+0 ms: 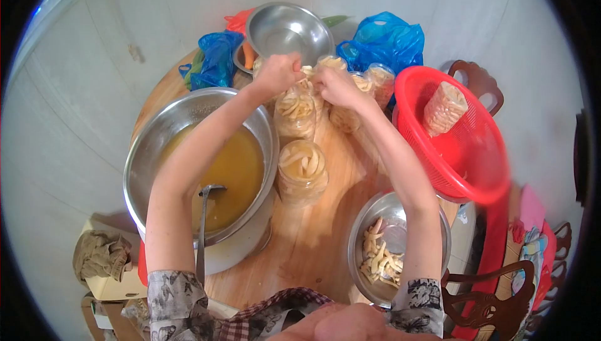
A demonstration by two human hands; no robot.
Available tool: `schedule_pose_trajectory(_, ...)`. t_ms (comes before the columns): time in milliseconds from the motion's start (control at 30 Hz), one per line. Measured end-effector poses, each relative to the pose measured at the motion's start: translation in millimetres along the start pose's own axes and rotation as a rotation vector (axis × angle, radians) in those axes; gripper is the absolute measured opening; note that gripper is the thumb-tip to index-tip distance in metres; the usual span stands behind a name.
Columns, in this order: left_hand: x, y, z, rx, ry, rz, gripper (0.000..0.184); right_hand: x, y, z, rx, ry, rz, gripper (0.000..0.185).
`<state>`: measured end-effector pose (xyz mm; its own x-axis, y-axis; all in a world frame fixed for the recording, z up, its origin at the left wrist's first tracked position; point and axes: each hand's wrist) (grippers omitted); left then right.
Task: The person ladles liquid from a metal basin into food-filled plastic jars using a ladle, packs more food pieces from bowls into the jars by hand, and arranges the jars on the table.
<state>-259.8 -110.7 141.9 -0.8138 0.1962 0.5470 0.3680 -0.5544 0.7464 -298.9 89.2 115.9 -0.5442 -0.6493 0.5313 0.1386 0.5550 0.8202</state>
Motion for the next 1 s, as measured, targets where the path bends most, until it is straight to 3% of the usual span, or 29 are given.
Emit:
schedule_pose_trajectory(100,-4,-3,-2,0.004,-0.087,0.049,0.017,10,5,-4,0.015,-0.132,-0.187,0.022)
schedule_pose_trajectory(233,-9,-2,-15,-0.063,-0.140,-0.035,0.015,8,2,2,0.093,-0.144,-0.217,0.021)
schedule_pose_trajectory(333,-13,-9,-21,-0.094,-0.220,0.010,0.018,0,-2,14,0.214,-0.101,-0.145,0.022)
schedule_pose_trajectory(400,-13,-12,-21,-0.001,-0.201,0.040,0.019,-1,-9,26,0.506,-0.129,0.071,0.026)
schedule_pose_trajectory(433,-11,-12,-22,0.000,-0.205,0.044,0.019,4,3,17,0.503,-0.125,0.073,0.026)
schedule_pose_trajectory(500,-11,-13,-22,-0.143,-0.100,-0.001,0.019,11,21,6,0.667,-0.413,0.131,0.029)
schedule_pose_trajectory(633,-12,-9,-25,-0.056,-0.061,0.020,0.017,39,5,23,0.333,-0.174,0.316,0.023)
schedule_pose_trajectory(700,-13,-6,-27,0.037,-0.099,0.064,0.014,45,-7,28,0.311,-0.213,0.268,0.022)
schedule_pose_trajectory(767,-15,-4,-26,0.056,-0.050,0.032,0.014,50,-18,34,0.202,-0.279,0.001,0.023)
schedule_pose_trajectory(867,-15,1,-16,0.076,0.011,-0.007,0.014,52,-13,28,0.157,-0.297,-0.119,0.024)
schedule_pose_trajectory(933,-13,-3,-13,0.078,0.021,-0.011,0.014,50,-11,21,0.151,-0.312,-0.039,0.024)
schedule_pose_trajectory(1000,-6,-8,-12,0.134,-0.174,0.121,0.011,47,-10,17,0.144,-0.324,0.040,0.023)
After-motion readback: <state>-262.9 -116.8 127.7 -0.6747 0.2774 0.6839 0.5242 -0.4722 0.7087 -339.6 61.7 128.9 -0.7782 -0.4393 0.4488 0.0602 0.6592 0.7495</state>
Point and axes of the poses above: each hand's wrist, its own x-axis towards the middle knuckle, its own y-axis out of the back of the hand, z = x × y, and after that the axes turned 2 degrees about x, right-handed
